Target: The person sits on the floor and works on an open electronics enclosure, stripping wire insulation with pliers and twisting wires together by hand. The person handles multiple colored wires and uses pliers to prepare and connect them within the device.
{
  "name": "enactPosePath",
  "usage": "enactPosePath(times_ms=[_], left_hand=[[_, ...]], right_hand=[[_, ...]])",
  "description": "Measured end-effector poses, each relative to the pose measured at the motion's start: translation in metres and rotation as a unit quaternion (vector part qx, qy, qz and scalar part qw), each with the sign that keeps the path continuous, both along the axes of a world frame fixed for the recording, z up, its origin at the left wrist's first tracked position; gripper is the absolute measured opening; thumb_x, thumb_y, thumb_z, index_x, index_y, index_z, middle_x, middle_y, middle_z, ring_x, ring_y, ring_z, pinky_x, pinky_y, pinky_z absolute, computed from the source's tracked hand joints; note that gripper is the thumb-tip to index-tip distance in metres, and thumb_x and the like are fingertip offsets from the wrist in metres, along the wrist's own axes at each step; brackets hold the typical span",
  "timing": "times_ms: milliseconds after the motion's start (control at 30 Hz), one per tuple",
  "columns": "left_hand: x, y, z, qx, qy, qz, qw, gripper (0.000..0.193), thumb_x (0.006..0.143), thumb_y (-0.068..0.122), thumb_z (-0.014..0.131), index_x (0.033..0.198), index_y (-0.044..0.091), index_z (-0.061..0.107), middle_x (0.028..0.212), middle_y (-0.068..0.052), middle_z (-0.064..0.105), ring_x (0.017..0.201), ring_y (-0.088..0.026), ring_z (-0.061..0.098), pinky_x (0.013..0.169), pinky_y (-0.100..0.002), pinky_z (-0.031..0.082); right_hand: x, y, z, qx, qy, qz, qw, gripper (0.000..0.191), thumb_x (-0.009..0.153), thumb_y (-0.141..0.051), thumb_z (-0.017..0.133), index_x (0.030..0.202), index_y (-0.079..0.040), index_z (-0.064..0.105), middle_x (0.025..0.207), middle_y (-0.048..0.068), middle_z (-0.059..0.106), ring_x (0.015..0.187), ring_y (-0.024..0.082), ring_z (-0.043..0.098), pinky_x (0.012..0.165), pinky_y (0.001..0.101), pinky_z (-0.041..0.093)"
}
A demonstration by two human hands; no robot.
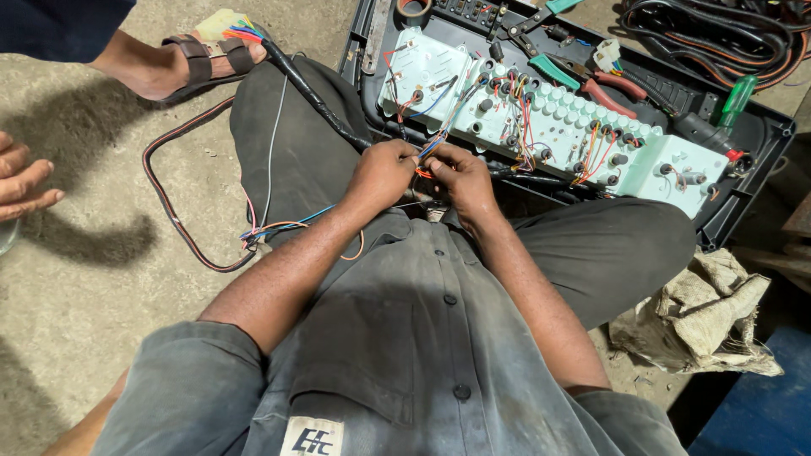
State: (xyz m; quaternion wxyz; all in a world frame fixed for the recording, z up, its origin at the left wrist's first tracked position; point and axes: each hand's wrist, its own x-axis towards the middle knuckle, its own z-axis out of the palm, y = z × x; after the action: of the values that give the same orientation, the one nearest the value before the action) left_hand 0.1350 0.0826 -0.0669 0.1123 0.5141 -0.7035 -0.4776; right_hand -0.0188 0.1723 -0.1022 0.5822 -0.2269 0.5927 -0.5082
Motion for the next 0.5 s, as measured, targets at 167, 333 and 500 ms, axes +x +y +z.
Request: enactPosePath(times_ms=[167, 333, 500], left_hand=[[-0.001, 0.000, 0.007, -0.015, -0.002, 0.000, 1.000, 0.022, 0.088, 0.020, 0.065, 0.100, 0.006, 0.077, 0.093, -0.018, 0.075, 0.088, -0.036, 0.072, 0.078, -0.045, 0.055], [-0.005, 0.002, 0.006, -0.003, 0.025, 0.021, 0.999, 0.021, 0.088, 0.021, 0.066, 0.100, 0.005, 0.075, 0.089, -0.018, 0.075, 0.083, -0.033, 0.074, 0.075, -0.042, 0.056], [-0.005, 0.000, -0.004, -0.057, 0.112, 0.036, 0.991, 0.017, 0.091, 0.016, 0.068, 0.099, 0.001, 0.073, 0.083, -0.014, 0.073, 0.074, -0.023, 0.072, 0.070, -0.036, 0.055]], right_hand=[[-0.002, -0.001, -0.002, -0.004, -0.008, 0.001, 1.000, 0.018, 0.097, -0.005, 0.067, 0.114, -0.003, 0.074, 0.097, 0.000, 0.071, 0.079, 0.006, 0.060, 0.065, 0.0216, 0.047], [-0.003, -0.002, 0.000, -0.063, -0.006, 0.005, 0.998, 0.023, 0.098, -0.007, 0.068, 0.119, -0.001, 0.074, 0.105, 0.002, 0.073, 0.093, 0.008, 0.065, 0.082, 0.0233, 0.053], [-0.050, 0.006, 0.015, 0.021, 0.126, -0.074, 0.989, 0.034, 0.099, -0.030, 0.069, 0.123, -0.005, 0.073, 0.097, 0.001, 0.073, 0.083, 0.007, 0.064, 0.073, 0.0242, 0.054]])
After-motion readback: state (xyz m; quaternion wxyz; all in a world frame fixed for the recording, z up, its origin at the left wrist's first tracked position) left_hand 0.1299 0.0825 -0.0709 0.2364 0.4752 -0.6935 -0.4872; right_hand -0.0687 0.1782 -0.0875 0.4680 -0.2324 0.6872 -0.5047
